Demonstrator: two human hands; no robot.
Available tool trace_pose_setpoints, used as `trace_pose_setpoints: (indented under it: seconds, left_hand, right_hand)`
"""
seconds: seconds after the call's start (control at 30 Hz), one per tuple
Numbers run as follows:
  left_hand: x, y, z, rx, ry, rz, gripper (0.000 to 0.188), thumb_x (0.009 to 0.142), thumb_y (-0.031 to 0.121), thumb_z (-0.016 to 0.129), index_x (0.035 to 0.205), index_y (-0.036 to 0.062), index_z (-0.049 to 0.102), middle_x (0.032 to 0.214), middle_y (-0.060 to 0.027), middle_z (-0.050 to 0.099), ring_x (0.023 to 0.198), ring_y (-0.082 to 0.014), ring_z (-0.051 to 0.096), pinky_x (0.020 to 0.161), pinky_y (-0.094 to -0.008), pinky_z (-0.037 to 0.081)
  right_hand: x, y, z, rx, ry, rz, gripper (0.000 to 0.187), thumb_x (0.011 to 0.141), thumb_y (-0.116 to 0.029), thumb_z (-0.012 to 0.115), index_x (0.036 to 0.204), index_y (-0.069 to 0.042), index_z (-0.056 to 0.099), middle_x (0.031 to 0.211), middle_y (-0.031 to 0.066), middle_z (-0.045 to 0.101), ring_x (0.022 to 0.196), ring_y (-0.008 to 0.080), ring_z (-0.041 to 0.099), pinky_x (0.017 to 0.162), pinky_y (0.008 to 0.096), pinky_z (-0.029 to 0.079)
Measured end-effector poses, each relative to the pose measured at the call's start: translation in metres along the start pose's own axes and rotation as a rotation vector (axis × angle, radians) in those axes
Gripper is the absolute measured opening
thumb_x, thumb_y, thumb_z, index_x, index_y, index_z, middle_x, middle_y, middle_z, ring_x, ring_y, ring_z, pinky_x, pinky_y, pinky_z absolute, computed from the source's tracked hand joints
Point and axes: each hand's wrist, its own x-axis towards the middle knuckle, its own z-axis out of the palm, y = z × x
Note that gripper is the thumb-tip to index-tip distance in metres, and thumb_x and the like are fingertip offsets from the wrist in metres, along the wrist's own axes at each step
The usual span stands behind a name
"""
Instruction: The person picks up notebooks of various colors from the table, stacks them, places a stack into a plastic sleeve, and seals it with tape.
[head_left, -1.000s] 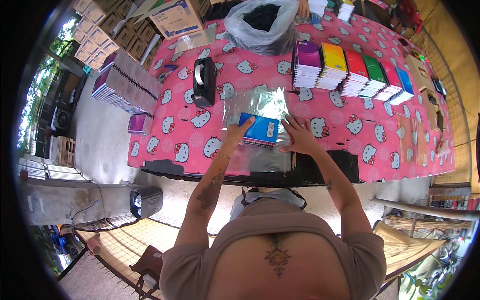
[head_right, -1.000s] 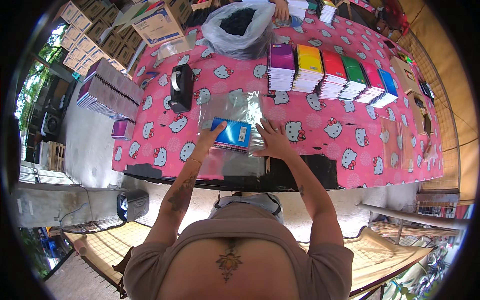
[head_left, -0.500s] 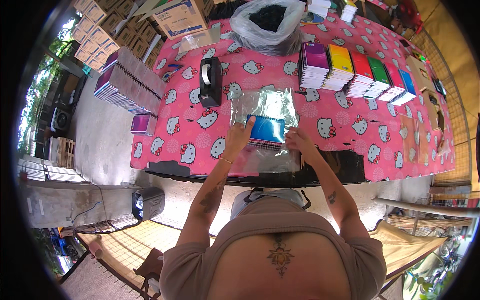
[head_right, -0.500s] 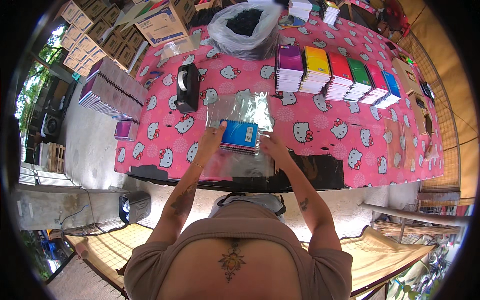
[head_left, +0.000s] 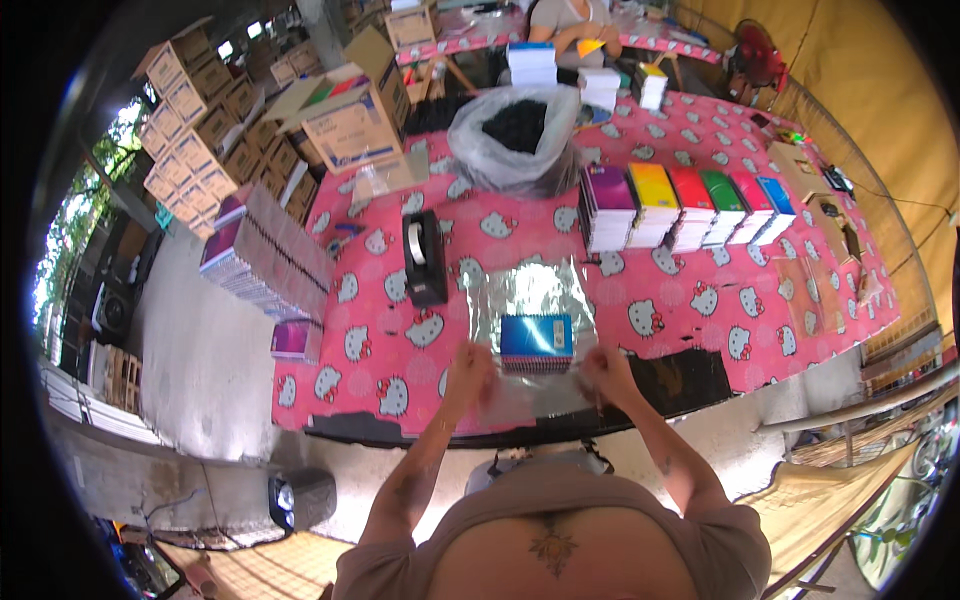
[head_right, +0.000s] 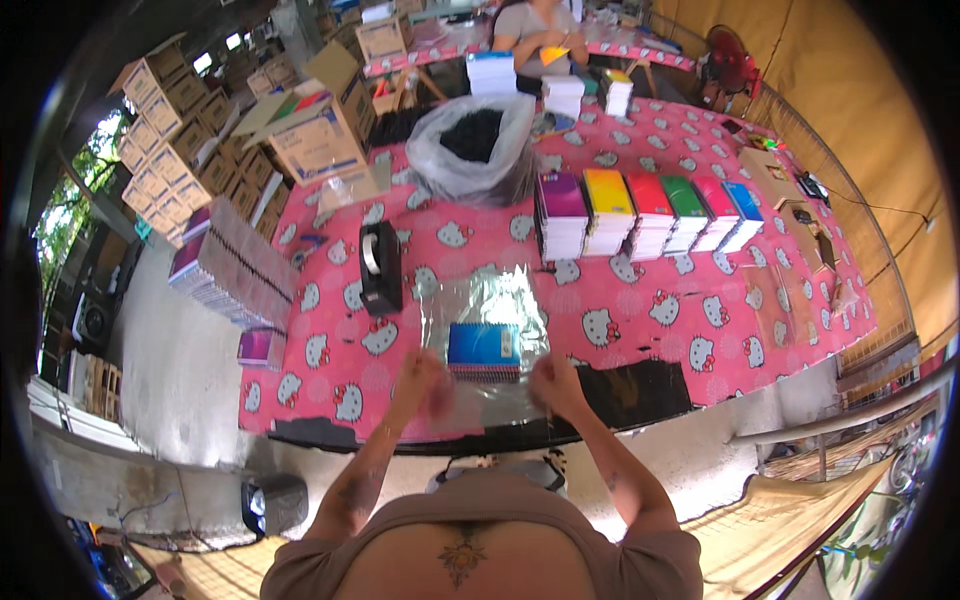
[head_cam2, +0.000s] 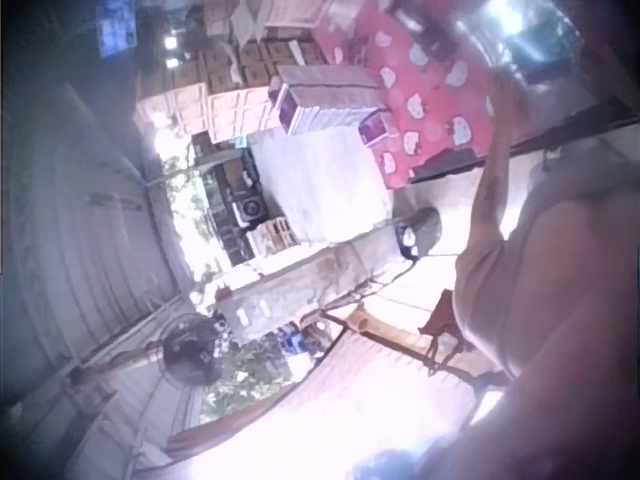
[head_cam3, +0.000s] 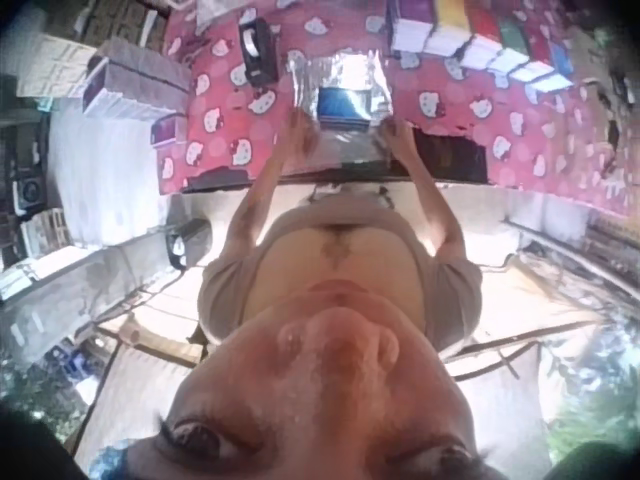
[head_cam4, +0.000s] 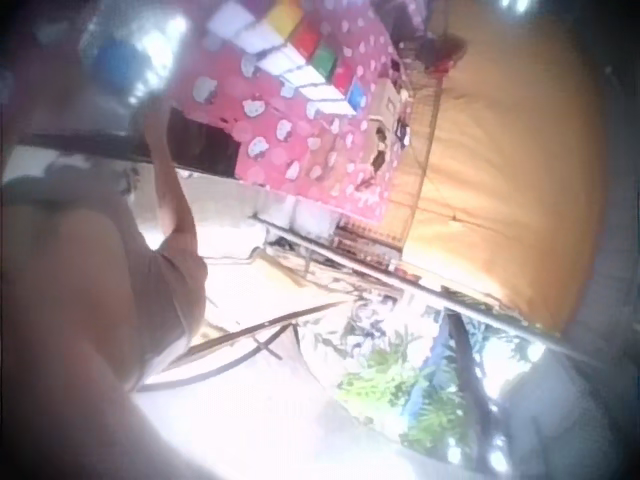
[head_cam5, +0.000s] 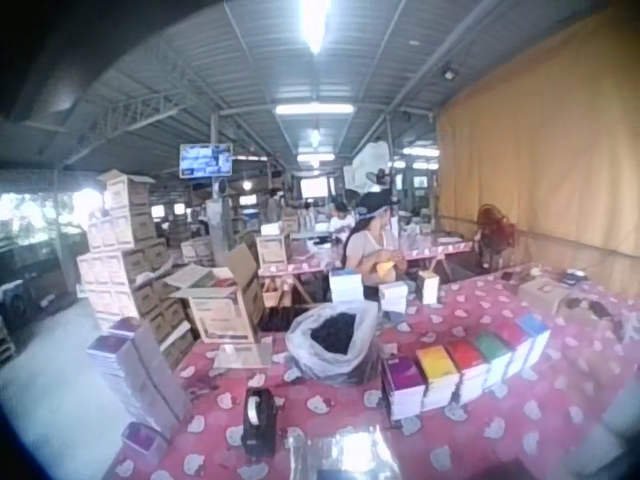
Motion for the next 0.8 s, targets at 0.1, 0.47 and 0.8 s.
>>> trace_pose_setpoints:
  seconds: [0.1,0.47,0.8]
  left_hand:
    - [-0.038,0.044,-0.002,0.635,-0.395,0.380,0.018,0.091,0.026,0.068,0.096,0.0093,0.064,0.083,-0.0082,0.065,0.073,-0.0204,0.062,0.061,-0.0363,0.049]
    - [-0.039,0.048,-0.016,0.877,-0.463,0.675,0.014,0.088,0.022,0.066,0.098,0.0125,0.069,0.087,-0.0101,0.065,0.086,-0.0326,0.063,0.076,-0.0435,0.049]
    - [0.025,0.063,-0.015,0.304,-0.247,0.115,0.024,0.093,0.024,0.068,0.104,0.0039,0.073,0.087,-0.0034,0.072,0.082,-0.0134,0.065,0.072,-0.0296,0.051]
  right_hand:
    - [-0.043,-0.015,-0.016,-0.400,-0.175,-0.467,0.020,0.084,-0.020,0.073,0.096,-0.006,0.065,0.087,0.0094,0.068,0.079,0.0274,0.066,0.069,0.0387,0.051]
    - [-0.057,-0.052,-0.001,-0.602,-0.176,-0.491,0.019,0.091,-0.025,0.068,0.097,-0.008,0.067,0.087,0.0114,0.069,0.080,0.0319,0.068,0.069,0.0421,0.051]
    - [-0.025,-0.080,0.021,-0.714,0.595,-0.437,0.029,0.086,-0.017,0.066,0.113,-0.011,0.066,0.119,0.0083,0.063,0.109,0.0286,0.060,0.084,0.0458,0.047]
